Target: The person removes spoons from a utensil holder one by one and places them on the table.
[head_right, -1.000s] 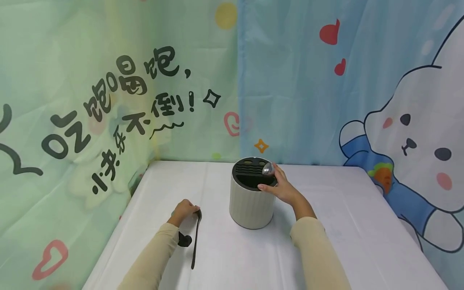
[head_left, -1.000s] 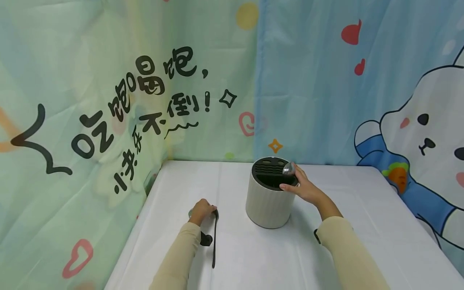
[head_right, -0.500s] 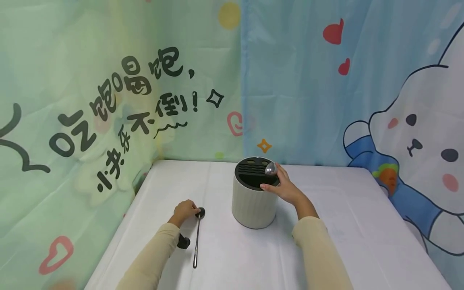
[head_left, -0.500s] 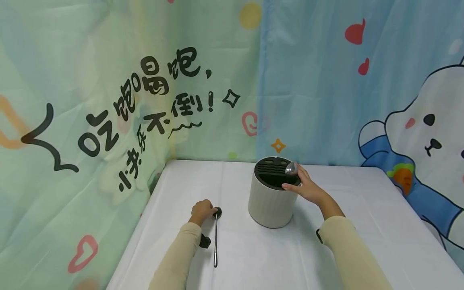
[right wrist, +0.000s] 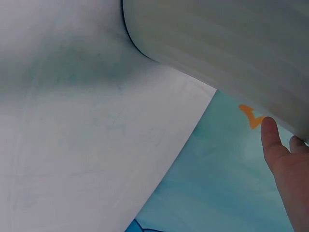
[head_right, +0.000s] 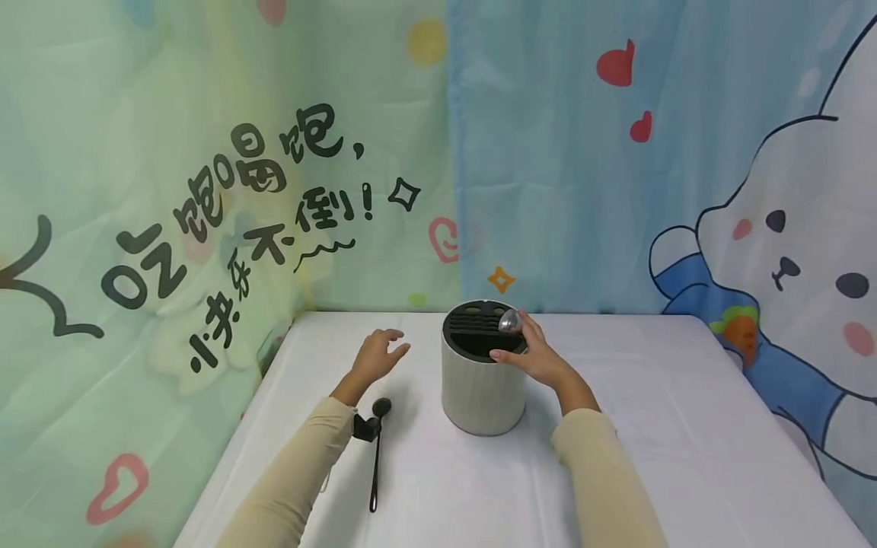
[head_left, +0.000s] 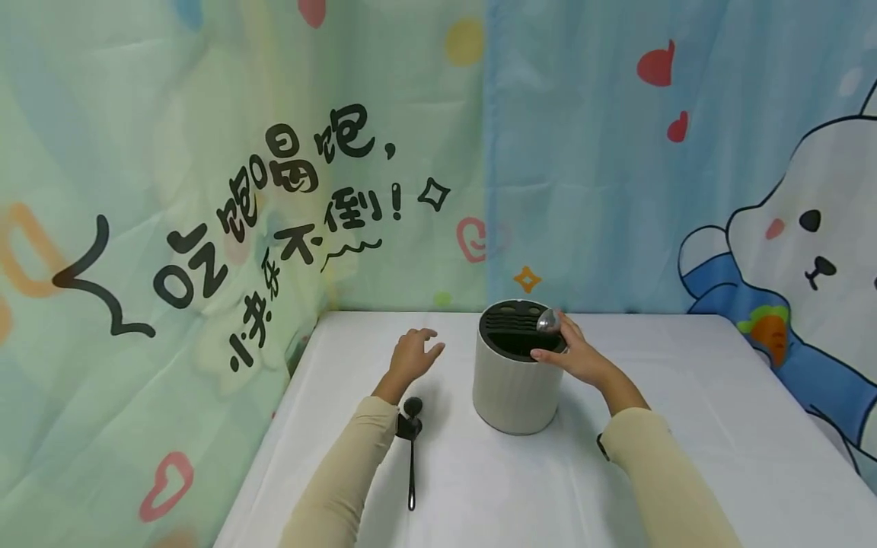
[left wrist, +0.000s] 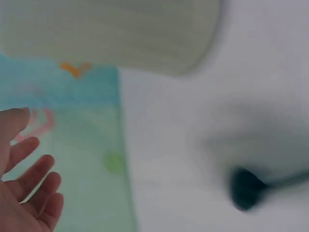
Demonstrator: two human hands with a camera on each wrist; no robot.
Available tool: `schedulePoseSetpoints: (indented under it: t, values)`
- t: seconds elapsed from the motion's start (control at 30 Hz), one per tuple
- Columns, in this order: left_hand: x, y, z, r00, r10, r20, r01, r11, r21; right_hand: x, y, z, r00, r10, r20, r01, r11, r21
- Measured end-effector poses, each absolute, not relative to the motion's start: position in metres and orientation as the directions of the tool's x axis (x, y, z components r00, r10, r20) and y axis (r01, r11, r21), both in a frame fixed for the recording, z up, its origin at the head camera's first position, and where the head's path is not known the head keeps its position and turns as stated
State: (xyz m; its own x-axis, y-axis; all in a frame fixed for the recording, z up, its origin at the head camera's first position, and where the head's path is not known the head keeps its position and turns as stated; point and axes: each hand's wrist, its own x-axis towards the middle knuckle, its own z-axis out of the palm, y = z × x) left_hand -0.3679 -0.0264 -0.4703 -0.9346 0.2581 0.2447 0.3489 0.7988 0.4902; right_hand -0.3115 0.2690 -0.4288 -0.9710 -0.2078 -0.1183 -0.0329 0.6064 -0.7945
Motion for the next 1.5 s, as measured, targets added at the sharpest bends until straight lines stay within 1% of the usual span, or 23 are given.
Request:
schedulePoseSetpoints:
  t: [0.1,0.23,0.43,0.57,0.77,0.87,0.97,1.07,1.17,1.27,1.5]
  values:
    - [-0.370,-0.011,-0.451,-0.913,0.268,0.307,0.398,0.742,0.539,-0.312,0.266,-0.429,-0.969,-0.210,-0.130,-0.026,0.611,-0.792]
    - [-0.369,0.011,-0.429,-0.880,0.319,0.351,0.470,0.687,0.555,-0.313,0.266,-0.431,-0.971,-0.204,-0.124,-0.027,0.609,-0.793]
    - [-0.365,0.045,-0.407,-0.832,0.421,0.361,0.554,0.617,0.559,-0.312,0.270,-0.430,-0.971,-0.210,-0.112,-0.041,0.609,-0.792]
    - [-0.361,0.065,-0.402,-0.817,0.455,0.353,0.574,0.596,0.561,-0.311,0.270,-0.428,-0.970,-0.218,-0.106,-0.048,0.601,-0.797]
    - [-0.355,0.090,-0.404,-0.819,0.480,0.316,0.569,0.599,0.564,-0.312,0.272,-0.428,-0.971,-0.211,-0.114,-0.039,0.611,-0.791]
    - [-0.352,0.101,-0.408,-0.822,0.486,0.297,0.559,0.586,0.587,-0.311,0.273,-0.430,-0.972,-0.205,-0.112,-0.037,0.609,-0.792]
    - [-0.347,0.108,-0.415,-0.845,0.454,0.281,0.528,0.628,0.572,-0.310,0.272,-0.432,-0.973,-0.211,-0.097,-0.049,0.594,-0.803]
    - [-0.343,0.112,-0.422,-0.870,0.401,0.287,0.493,0.704,0.512,-0.309,0.270,-0.436,-0.971,-0.220,-0.090,-0.058,0.587,-0.808]
    - [-0.341,0.114,-0.426,-0.869,0.376,0.321,0.490,0.741,0.459,-0.308,0.268,-0.437,-0.972,-0.216,-0.090,-0.054,0.580,-0.813]
    - [-0.342,0.116,-0.426,-0.867,0.367,0.337,0.491,0.746,0.450,-0.308,0.268,-0.436,-0.975,-0.202,-0.089,-0.045,0.577,-0.816]
    - [-0.342,0.121,-0.422,-0.892,0.341,0.295,0.447,0.759,0.474,-0.309,0.271,-0.435,-0.977,-0.195,-0.083,-0.047,0.583,-0.811]
